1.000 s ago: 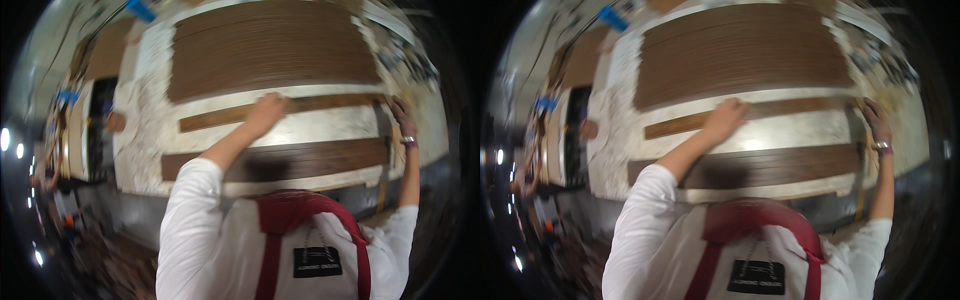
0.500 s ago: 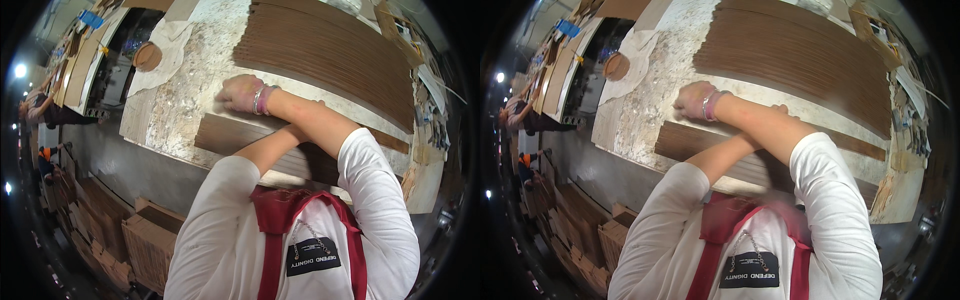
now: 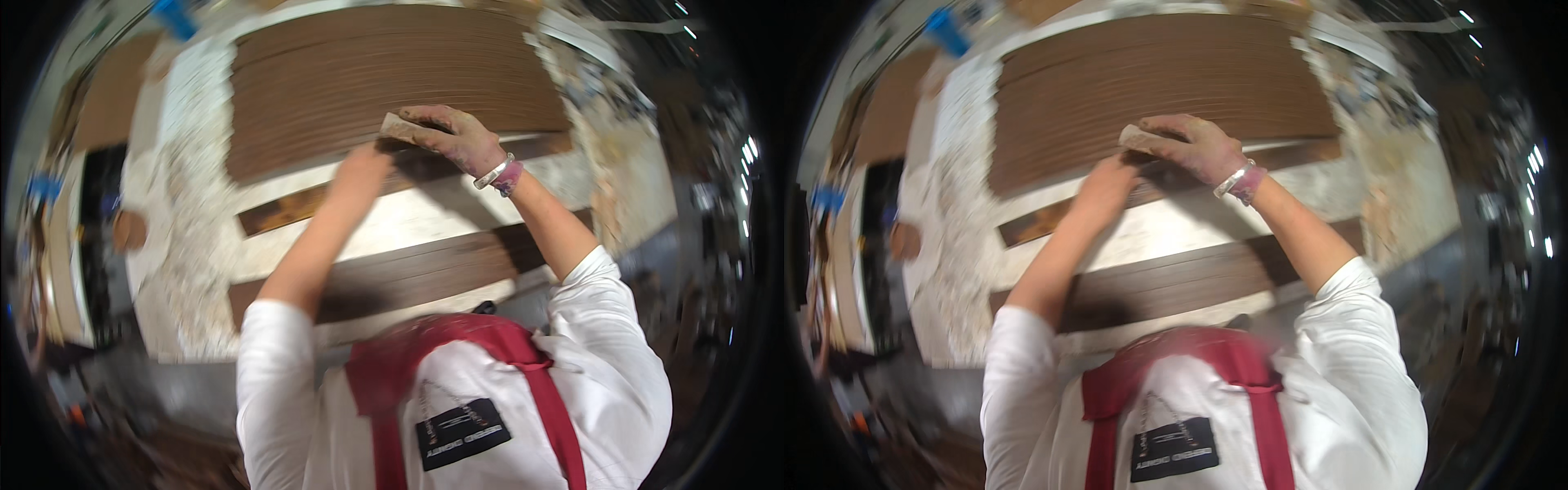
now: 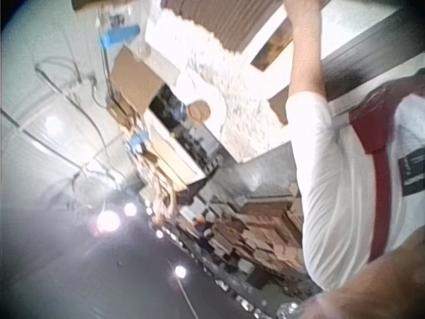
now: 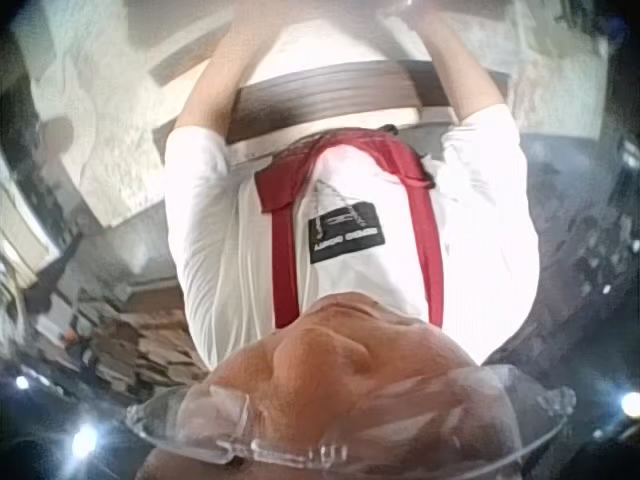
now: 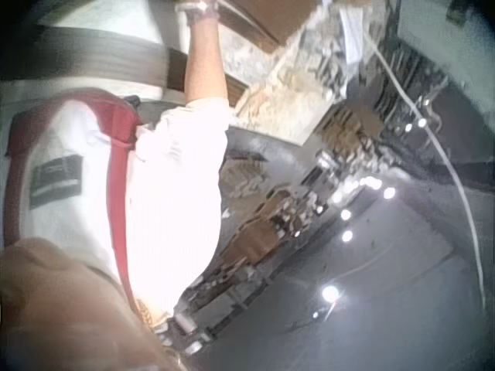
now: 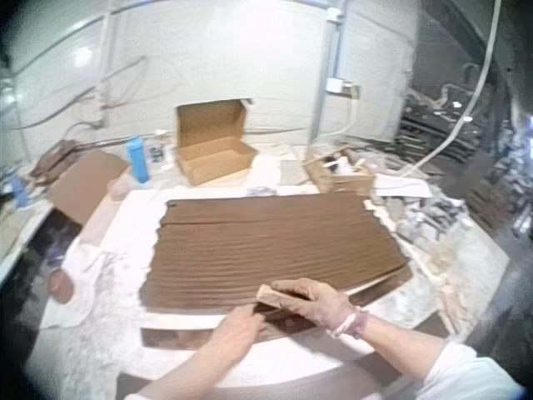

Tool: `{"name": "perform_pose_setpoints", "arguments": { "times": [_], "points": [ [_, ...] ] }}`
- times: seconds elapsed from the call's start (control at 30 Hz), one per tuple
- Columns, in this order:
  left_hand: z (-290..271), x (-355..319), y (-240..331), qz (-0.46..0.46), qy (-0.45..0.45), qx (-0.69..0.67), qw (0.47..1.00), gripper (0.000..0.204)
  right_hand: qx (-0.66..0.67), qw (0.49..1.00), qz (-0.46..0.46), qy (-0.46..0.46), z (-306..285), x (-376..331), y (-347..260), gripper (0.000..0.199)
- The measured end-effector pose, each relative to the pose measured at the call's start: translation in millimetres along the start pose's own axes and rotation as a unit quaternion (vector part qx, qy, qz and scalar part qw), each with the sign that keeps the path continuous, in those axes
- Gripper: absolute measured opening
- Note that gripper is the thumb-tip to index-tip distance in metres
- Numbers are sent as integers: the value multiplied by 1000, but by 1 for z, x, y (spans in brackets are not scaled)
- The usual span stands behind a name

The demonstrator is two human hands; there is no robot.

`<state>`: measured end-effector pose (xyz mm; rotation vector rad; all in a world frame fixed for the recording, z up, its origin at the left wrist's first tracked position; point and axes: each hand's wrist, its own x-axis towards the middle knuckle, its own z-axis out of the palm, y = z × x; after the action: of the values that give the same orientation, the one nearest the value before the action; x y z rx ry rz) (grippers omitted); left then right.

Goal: The person wipes wood panels with a cloth and a liquid from a bottle, handling the panels and moving them on the workbench.

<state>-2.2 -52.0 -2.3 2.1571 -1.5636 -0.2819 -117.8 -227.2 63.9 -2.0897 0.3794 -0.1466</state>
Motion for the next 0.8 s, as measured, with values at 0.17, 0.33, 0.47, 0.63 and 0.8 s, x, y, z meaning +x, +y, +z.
{"name": "perform_pose_setpoints", "arguments": {
  "times": [0.17,0.33,0.47,0.63,0.8],
  "points": [
    [43,18,34,21,31,41,998,52,188,946,68,255,-173,-116,145,55],
    [44,11,30,21,0,-11,1000,54,-3,877,306,371,-260,-195,239,47],
    [40,4,38,4,-4,-11,1000,54,-94,915,229,317,-255,-178,268,51],
    [40,6,42,-1,-11,3,1000,54,-98,904,300,287,-236,-148,238,58],
    [38,7,39,11,-12,-10,1000,53,-237,896,367,81,-266,-195,222,55]
  ]
}}
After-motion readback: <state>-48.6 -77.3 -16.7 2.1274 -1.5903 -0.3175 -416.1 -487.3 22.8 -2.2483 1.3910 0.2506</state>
